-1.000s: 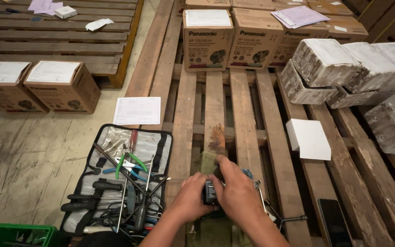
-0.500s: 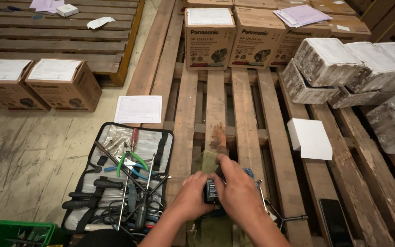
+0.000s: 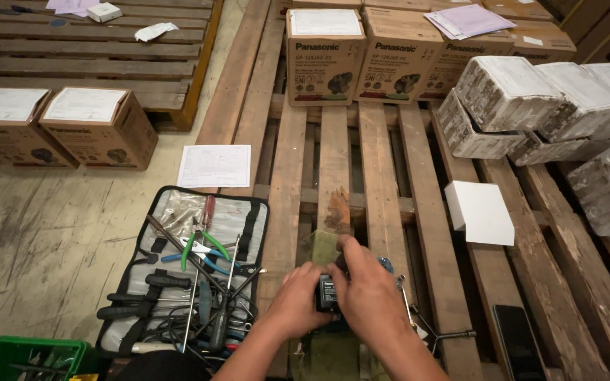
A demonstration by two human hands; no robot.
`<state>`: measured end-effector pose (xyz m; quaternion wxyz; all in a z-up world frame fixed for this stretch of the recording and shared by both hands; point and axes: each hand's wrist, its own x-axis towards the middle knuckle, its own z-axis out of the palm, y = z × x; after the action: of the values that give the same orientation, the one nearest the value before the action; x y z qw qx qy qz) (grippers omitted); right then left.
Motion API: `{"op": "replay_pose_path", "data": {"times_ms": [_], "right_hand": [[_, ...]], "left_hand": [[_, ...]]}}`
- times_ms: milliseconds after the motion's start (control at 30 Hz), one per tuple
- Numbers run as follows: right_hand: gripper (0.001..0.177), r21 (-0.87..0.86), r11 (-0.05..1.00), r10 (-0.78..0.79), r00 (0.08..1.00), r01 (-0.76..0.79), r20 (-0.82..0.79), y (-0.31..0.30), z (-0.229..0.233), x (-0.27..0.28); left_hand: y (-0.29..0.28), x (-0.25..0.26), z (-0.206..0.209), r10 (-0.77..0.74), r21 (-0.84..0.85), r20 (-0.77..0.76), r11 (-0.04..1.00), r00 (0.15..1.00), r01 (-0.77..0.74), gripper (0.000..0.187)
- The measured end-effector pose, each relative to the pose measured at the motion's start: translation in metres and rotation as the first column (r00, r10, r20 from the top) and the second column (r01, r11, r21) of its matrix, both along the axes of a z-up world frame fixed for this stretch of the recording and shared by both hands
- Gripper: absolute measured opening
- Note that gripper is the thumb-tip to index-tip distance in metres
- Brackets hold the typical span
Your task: Reassembling a blue pump housing by aligning a gasket and cover plate, then tightening bolts with a T-handle wrench.
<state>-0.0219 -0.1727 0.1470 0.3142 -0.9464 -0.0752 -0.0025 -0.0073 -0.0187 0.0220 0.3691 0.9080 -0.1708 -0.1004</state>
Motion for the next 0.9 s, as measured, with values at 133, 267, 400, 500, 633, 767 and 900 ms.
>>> {"op": "replay_pose_path", "data": {"times_ms": [133,267,400,500,633,767,900], "right_hand": [[0.040,-0.015,1.000,-0.016,0.997,0.015,-0.069,0.002,0.007,0.000],[0.036,0.004,1.000,-0.026,0.997,0.026,-0.075,0.001,0.007,0.001],[0.036,-0.005,1.000,0.002,0.999,-0.002,0.040,-0.002,-0.002,0.001],[0.050,0.031,0.996,-0.074,0.982,0.080,-0.172,0.005,0.029,0.001],[0.044,0.055,0.998,-0.030,0.999,0.032,-0.031,-0.006,0.015,0.004],[0.046,-0.086,0.993,-0.079,0.997,0.079,0.008,-0.009,0.014,0.006],[0.039,-0.041,0.995,-0.093,0.996,0.093,-0.008,-0.011,0.018,0.007]], "left_hand": [[-0.001,0.000,0.006,0.003,-0.002,-0.042,1.000,0.999,-0.003,0.082],[0.000,-0.001,0.005,0.005,-0.010,-0.021,1.000,1.000,-0.005,0.077],[0.000,-0.001,0.000,-0.005,-0.018,0.001,1.000,1.000,0.005,0.078],[0.001,0.002,-0.005,0.014,-0.045,0.045,0.999,0.999,-0.012,0.071],[0.002,-0.003,0.013,0.002,-0.063,-0.016,0.998,1.000,-0.003,0.070],[0.004,-0.004,0.020,0.031,-0.033,-0.045,0.999,0.998,-0.033,0.076],[0.003,-0.004,0.023,0.038,-0.023,-0.049,0.999,0.998,-0.040,0.075]]}}
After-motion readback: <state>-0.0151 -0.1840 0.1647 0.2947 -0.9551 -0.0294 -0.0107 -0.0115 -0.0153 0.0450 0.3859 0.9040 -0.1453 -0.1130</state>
